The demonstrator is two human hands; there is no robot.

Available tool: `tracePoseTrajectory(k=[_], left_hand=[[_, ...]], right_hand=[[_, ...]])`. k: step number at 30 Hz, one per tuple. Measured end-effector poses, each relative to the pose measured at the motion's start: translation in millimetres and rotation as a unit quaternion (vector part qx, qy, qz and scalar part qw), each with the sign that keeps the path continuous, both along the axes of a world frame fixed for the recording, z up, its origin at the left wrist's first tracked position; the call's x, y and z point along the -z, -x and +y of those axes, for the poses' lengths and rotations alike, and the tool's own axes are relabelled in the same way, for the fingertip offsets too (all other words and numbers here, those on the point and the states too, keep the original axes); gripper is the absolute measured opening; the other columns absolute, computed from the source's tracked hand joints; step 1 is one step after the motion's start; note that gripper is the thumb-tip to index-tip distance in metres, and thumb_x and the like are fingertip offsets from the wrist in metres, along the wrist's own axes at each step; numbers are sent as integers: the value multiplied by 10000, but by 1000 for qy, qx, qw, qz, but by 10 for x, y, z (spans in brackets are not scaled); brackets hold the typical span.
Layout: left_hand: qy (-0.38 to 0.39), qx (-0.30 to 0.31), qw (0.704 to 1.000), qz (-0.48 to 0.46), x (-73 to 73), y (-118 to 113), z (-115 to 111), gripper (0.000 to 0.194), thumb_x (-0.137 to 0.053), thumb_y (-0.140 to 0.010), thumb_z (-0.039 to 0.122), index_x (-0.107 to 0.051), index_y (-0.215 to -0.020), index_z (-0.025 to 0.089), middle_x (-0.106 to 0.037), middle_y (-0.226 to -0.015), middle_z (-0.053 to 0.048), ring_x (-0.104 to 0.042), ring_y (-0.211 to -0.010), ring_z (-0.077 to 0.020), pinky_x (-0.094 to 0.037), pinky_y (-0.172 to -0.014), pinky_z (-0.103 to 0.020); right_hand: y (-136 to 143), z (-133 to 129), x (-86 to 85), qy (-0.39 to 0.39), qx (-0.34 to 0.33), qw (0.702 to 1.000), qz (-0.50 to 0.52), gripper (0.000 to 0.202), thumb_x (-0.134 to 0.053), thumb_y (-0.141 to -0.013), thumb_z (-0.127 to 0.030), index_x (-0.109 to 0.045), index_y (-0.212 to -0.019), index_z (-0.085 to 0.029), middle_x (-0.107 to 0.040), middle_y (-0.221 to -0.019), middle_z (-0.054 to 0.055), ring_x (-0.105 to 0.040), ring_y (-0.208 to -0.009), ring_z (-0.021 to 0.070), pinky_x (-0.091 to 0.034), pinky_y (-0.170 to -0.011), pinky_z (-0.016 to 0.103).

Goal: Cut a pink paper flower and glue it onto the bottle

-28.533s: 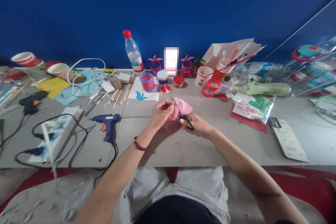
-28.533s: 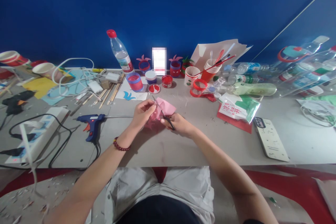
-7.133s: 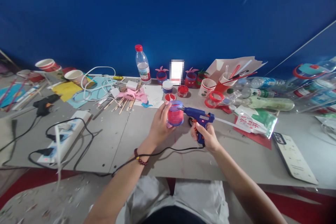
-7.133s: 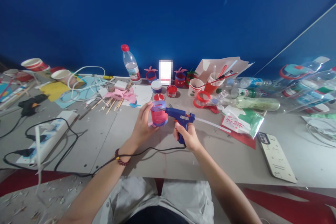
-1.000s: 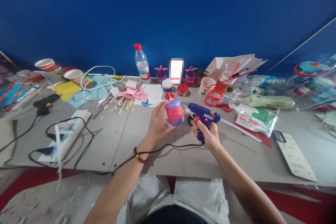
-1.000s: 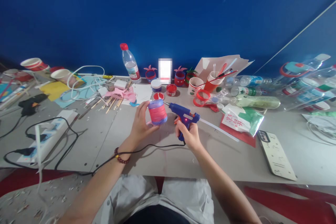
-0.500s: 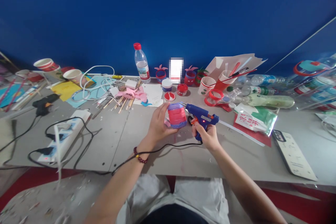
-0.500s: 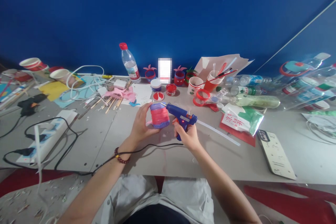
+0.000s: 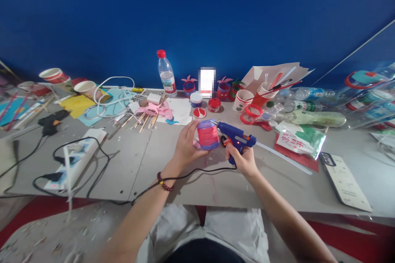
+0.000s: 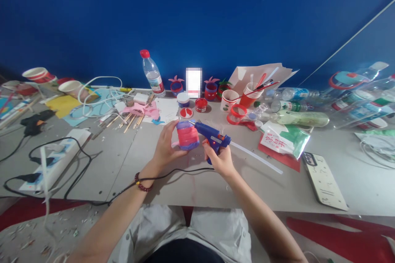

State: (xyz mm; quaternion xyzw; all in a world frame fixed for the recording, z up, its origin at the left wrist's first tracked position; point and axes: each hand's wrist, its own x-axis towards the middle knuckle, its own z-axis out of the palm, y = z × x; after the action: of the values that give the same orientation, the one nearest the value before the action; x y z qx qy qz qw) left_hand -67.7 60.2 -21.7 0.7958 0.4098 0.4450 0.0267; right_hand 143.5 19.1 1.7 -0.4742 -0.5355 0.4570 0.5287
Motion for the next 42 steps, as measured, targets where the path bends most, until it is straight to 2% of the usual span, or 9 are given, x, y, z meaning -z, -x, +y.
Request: tracePoseTrajectory(k=[9,23,28,36,42], left_hand=[[-14,6,1000,7,-42,-5,-10,958,-723,-759,534,-224,-1502,190,-521,-1384,-210,-523,-1286,-336,-464,-1046,-507],[-33,-3,999,0,-65,-22,-25,887,-702,-810,454,-227,-1515,199,-498,-1395,-197,-480,-1331,-312,-456,-1074,-474],[-39,-12,999,1,-53,-15,-10,891,-692,-813,474,-212,-1516,209,-482,-1403,-198,-477,-1333,-320,-449,-1078,-486],[-50,-34,998,-25,-22,-8,8,946,-702,-788,528,-183,-1515,218,-453,-1399,-207,-468,-1323,-337,-441,-1069,-519],[-36,-68,995,-64,-18,1,15,958,-741,-754,514,-214,-1500,224,-441,-1390,-192,-461,-1312,-332,-432,-1067,-527]], right_hand=[[-6,-6,-4,-28,21,998,-50,301,-614,-853,-480,-627,-827,-180,-569,-500,-15,-535,-448,140,-484,-500,284],[34,-26,-56,-26,50,997,-61,261,-659,-812,-445,-626,-781,-188,-560,-515,-12,-546,-454,142,-489,-473,280],[32,-26,-30,-35,63,995,-72,261,-662,-810,-435,-623,-739,-187,-573,-527,0,-549,-459,144,-504,-482,290],[17,6,-3,-32,80,995,-49,335,-642,-831,-510,-646,-829,-175,-576,-517,-5,-548,-462,145,-491,-495,288],[-18,20,8,1,45,999,5,404,-629,-838,-568,-631,-897,-168,-580,-512,-10,-526,-466,131,-463,-490,262]])
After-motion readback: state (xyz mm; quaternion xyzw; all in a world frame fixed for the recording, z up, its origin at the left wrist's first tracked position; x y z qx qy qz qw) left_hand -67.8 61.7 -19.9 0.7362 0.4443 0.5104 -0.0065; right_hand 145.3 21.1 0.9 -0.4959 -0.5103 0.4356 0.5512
